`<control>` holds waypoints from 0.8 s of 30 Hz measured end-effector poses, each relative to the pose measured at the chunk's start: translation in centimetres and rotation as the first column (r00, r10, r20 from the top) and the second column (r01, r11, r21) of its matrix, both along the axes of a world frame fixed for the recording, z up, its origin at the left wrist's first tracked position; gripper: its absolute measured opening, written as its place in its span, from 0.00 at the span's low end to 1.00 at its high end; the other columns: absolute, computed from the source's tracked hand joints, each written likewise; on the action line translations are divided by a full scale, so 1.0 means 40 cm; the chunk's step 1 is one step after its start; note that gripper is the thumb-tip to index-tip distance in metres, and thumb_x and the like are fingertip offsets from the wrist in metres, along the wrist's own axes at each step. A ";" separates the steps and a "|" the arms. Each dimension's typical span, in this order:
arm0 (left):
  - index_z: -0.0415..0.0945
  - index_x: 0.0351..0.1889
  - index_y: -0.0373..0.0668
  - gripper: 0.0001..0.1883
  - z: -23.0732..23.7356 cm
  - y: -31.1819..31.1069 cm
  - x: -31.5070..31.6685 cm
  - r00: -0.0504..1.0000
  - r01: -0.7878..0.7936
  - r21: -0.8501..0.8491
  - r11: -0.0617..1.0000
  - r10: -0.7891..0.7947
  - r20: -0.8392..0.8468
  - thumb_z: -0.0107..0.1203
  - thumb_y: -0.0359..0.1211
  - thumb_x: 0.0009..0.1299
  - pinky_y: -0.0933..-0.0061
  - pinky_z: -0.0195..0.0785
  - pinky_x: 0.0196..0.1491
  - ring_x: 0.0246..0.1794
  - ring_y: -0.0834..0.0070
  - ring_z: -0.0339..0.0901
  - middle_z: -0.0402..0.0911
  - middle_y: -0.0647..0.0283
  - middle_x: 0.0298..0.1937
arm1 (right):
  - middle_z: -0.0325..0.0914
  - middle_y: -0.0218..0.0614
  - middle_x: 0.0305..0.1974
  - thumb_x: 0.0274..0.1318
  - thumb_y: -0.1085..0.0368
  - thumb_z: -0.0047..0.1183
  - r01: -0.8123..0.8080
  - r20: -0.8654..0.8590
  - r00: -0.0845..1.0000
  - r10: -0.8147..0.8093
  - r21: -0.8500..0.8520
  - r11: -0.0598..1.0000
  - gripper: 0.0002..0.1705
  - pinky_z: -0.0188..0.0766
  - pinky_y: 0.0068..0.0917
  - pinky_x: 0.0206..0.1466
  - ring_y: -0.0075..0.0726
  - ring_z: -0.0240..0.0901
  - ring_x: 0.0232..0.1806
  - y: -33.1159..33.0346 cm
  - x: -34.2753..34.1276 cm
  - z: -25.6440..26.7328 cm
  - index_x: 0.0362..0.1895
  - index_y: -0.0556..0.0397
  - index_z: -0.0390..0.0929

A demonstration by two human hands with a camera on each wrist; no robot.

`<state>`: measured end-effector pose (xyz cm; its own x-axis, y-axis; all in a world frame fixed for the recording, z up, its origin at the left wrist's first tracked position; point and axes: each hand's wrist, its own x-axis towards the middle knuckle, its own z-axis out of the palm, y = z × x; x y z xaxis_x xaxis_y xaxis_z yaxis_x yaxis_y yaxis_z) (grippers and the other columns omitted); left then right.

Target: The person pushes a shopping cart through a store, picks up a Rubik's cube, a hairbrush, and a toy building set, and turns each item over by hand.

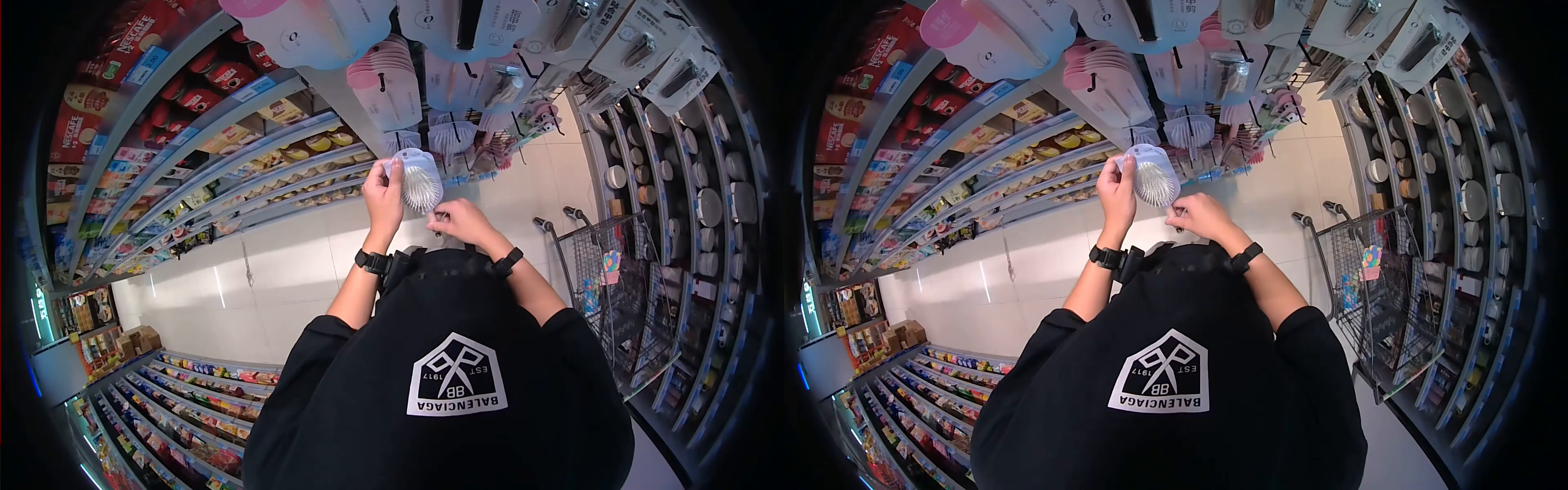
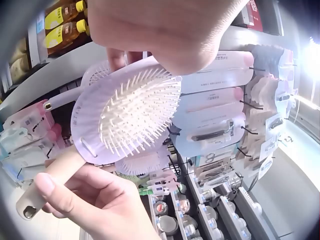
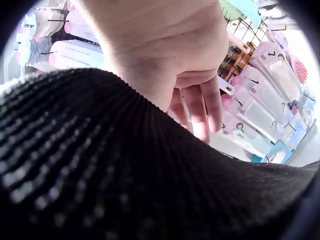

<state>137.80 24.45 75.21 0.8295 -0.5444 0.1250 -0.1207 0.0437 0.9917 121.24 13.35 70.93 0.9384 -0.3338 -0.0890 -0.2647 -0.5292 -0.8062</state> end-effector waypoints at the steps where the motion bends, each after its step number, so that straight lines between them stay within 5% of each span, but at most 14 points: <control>1: 0.80 0.45 0.33 0.15 -0.002 -0.003 0.008 1.000 0.005 -0.006 1.000 -0.005 0.001 0.58 0.39 0.79 0.82 0.65 0.35 0.32 0.88 0.70 0.79 0.71 0.31 | 0.83 0.45 0.30 0.49 0.49 0.70 -0.008 -0.020 1.000 0.008 0.004 1.000 0.20 0.73 0.47 0.37 0.59 0.79 0.34 0.004 0.007 0.002 0.33 0.53 0.84; 8: 0.80 0.46 0.32 0.15 -0.014 -0.016 0.057 0.999 0.042 -0.022 0.999 -0.042 0.007 0.58 0.38 0.78 0.78 0.69 0.38 0.33 0.84 0.73 0.82 0.68 0.33 | 0.82 0.44 0.29 0.50 0.50 0.69 0.024 -0.068 0.997 -0.024 -0.007 1.000 0.19 0.72 0.46 0.36 0.57 0.79 0.33 0.037 0.028 0.012 0.33 0.53 0.83; 10: 0.81 0.46 0.32 0.15 -0.021 -0.019 0.063 0.998 0.060 -0.015 0.998 -0.060 0.000 0.58 0.38 0.78 0.78 0.69 0.38 0.34 0.84 0.73 0.82 0.67 0.34 | 0.78 0.41 0.23 0.52 0.54 0.70 0.031 -0.001 1.000 -0.031 -0.015 0.999 0.18 0.69 0.37 0.32 0.47 0.73 0.24 0.050 0.028 0.003 0.35 0.57 0.83; 13: 0.81 0.45 0.32 0.15 -0.018 -0.021 0.080 0.997 0.080 0.051 0.995 -0.081 0.019 0.58 0.39 0.79 0.78 0.68 0.38 0.33 0.84 0.73 0.82 0.66 0.33 | 0.81 0.37 0.26 0.56 0.55 0.68 0.111 0.025 0.993 -0.115 0.125 0.986 0.19 0.72 0.32 0.34 0.34 0.75 0.24 0.063 0.021 -0.025 0.44 0.57 0.84; 15: 0.81 0.44 0.32 0.16 -0.034 -0.033 0.098 0.997 0.078 0.036 0.996 -0.078 0.023 0.58 0.39 0.78 0.78 0.68 0.38 0.33 0.84 0.72 0.82 0.66 0.32 | 0.83 0.37 0.28 0.56 0.54 0.67 0.174 0.013 0.984 -0.179 0.159 0.972 0.20 0.74 0.34 0.36 0.37 0.78 0.27 0.072 -0.005 -0.038 0.47 0.55 0.84; 20: 0.79 0.44 0.33 0.17 -0.033 -0.026 0.113 0.991 0.128 0.013 0.992 -0.129 0.037 0.59 0.41 0.78 0.79 0.69 0.42 0.36 0.84 0.75 0.83 0.67 0.35 | 0.86 0.39 0.34 0.58 0.54 0.66 0.363 -0.116 0.931 -0.345 0.213 0.907 0.23 0.77 0.35 0.40 0.35 0.83 0.32 0.090 -0.176 -0.070 0.53 0.53 0.83; 24: 0.79 0.45 0.34 0.17 -0.056 -0.011 0.112 0.995 0.058 0.011 0.998 -0.058 0.080 0.60 0.42 0.77 0.75 0.71 0.46 0.38 0.80 0.76 0.83 0.64 0.38 | 0.84 0.38 0.33 0.61 0.57 0.64 0.621 -0.155 0.783 -0.602 0.129 0.773 0.22 0.77 0.26 0.38 0.28 0.81 0.32 0.146 -0.427 -0.154 0.54 0.57 0.82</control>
<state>142.29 24.01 72.96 0.7838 -0.5928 0.1851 -0.1979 0.0442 0.9792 104.17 19.20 64.76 0.5237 -0.8059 -0.2761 -0.5698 -0.0904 -0.8168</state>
